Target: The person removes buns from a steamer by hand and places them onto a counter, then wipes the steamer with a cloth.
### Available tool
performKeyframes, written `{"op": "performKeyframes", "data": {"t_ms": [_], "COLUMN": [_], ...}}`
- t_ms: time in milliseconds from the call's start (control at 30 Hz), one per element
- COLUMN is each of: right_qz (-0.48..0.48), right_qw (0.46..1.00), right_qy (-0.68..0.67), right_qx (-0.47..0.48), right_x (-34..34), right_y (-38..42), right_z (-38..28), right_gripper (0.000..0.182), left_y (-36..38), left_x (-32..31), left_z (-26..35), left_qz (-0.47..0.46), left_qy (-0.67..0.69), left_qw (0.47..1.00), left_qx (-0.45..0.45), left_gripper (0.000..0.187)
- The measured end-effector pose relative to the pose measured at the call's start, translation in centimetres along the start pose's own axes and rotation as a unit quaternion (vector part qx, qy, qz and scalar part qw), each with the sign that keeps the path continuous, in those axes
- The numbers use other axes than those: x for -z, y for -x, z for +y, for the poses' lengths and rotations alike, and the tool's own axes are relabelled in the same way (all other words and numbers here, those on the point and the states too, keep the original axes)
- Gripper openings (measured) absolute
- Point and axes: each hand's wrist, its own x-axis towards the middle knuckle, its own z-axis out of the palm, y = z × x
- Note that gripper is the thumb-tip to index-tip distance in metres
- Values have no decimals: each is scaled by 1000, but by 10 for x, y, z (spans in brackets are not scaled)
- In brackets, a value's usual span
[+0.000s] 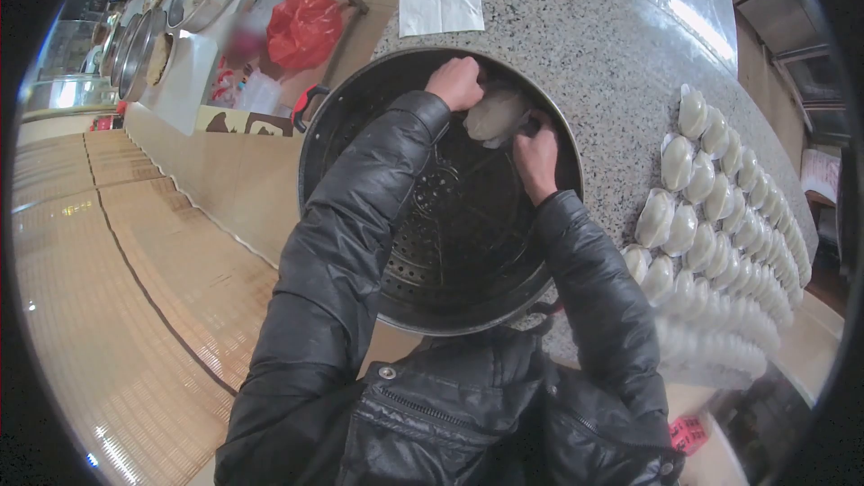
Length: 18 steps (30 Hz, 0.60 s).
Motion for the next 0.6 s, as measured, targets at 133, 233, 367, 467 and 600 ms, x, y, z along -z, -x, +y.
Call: {"op": "performKeyframes", "data": {"t_ms": [133,233,367,467,600], "right_qz": [-7,-16,-39,-55,-77], "right_qw": [999,998,996,997,997], "right_qy": [5,-15,-32,-17,16], "right_qx": [-40,-62,-70,-48,1], "right_x": [-1,1,1,-2,-5], "right_y": [-6,-5,-3,-9,-15], "right_z": [1,-5,-17,-17,-23], "right_gripper": [35,30,33,33,36], "left_y": [-4,-4,16,27,48], "left_x": [-4,-8,1,-7,-12], "left_z": [-9,-17,-23,-39,-40], "left_qz": [5,8,-4,18,30], "left_qy": [-19,10,48,59,96], "left_qw": [1000,1000,999,998,985], "left_qx": [-14,-19,18,31,139], "left_gripper": [19,18,22,26,26]}}
